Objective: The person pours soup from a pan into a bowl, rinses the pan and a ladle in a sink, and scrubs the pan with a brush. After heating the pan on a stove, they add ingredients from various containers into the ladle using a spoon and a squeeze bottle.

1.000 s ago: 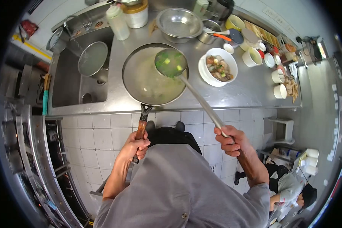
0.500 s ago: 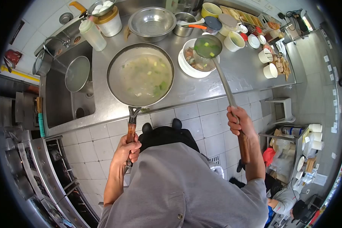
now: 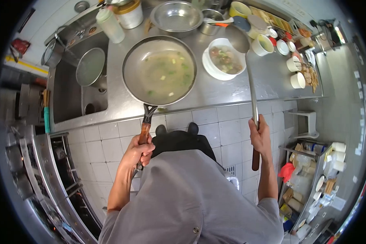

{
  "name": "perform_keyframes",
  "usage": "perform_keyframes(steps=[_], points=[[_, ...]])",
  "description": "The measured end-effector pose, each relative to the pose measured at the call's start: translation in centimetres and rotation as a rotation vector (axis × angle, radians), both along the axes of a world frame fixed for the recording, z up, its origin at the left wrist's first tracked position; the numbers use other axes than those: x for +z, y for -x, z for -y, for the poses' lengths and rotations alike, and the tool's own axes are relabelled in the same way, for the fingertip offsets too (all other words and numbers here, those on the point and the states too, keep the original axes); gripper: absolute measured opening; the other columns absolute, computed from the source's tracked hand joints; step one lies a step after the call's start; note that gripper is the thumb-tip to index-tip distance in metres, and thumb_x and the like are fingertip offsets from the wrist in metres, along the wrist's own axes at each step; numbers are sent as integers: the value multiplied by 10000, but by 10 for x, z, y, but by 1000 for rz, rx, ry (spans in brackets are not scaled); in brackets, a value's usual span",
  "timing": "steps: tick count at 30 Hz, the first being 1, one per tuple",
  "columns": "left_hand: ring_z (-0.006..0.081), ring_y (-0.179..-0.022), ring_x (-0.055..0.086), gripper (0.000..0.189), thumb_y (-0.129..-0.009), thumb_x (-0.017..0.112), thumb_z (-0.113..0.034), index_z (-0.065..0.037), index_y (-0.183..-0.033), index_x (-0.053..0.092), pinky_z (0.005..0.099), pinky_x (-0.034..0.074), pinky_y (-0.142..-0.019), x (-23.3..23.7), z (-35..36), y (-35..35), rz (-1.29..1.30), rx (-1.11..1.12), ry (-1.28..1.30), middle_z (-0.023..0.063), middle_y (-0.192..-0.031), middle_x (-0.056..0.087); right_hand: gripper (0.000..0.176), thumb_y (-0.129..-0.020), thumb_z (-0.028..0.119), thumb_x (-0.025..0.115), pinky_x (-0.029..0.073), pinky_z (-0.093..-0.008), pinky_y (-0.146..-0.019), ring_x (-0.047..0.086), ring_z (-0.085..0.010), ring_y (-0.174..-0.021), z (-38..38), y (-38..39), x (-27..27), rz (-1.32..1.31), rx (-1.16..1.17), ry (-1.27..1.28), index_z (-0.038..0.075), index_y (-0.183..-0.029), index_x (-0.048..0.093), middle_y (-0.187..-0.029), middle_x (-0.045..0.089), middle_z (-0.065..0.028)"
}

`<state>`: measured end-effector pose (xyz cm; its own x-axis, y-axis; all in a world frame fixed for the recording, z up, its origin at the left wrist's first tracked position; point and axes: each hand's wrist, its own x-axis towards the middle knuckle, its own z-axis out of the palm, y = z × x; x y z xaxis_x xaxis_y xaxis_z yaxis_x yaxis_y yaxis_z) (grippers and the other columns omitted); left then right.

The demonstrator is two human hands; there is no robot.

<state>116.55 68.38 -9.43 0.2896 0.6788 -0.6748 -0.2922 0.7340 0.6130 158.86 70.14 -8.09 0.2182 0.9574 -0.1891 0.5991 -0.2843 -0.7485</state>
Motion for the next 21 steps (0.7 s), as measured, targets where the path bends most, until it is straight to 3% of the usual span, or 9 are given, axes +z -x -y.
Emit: perform_keyframes(steps=[2,3,6,9,12,15,18,21], points=[[63,-371,361,239,-804,635,9,-90,-881,432,259,300,-325,0,0,2,3,-4,-3,-23,-575,412,192,-997,154,570,349,-301,-478,423,-73,-543,1,11,10,-189,12,72,22,-874,506,-596,435,7],[65,-376,365,242,-803,642,8,-91,-877,434,257,306,-331,-2,0,5,7,-13,-1,-23,-575,412,195,-1003,195,568,343,-247,-402,410,-53,-454,0,17,13,-221,61,74,54,-883,505,-577,427,35],[64,-381,366,235,-808,638,9,-92,-866,434,256,310,-334,-2,-1,8,-3,-36,-17,-22,-577,413,200,-988,167,587,348,-325,-464,404,-98,-515,-11,32,14,-128,198,112,18,-879,508,-589,450,-4],[67,-390,375,221,-815,628,11,-88,-857,435,260,328,-337,-6,1,13,6,-50,-42,-25,-568,407,209,-984,181,591,358,-346,-466,406,-127,-494,-30,44,-6,0,404,-53,17,-896,497,-587,476,-17],[66,-377,378,216,-809,620,18,-82,-871,439,255,319,-325,-8,4,13,1,-37,-68,-25,-563,402,212,-999,212,569,365,-327,-430,424,-129,-472,-43,47,-21,79,497,74,34,-916,488,-600,489,-10],[65,-374,381,218,-807,620,16,-81,-873,437,253,313,-323,-6,6,9,-29,-15,-77,-24,-562,404,214,-1016,276,535,344,-254,-341,388,-67,-407,-28,61,-14,-512,371,554,83,-927,513,-613,442,28],[64,-410,397,218,-827,629,0,-94,-858,435,261,355,-351,-9,9,11,-36,-19,-45,-24,-586,426,236,-1021,323,517,312,-225,-302,342,-33,-392,-16,79,4,-958,179,862,97,-953,505,-621,415,48],[60,-412,397,229,-825,640,-8,-101,-863,435,261,355,-354,-14,13,9,-18,1,-19,-25,-591,429,247,-1027,341,507,266,-200,-298,304,-8,-394,-13,85,7,-1206,153,994,103,-961,509,-629,397,63]])
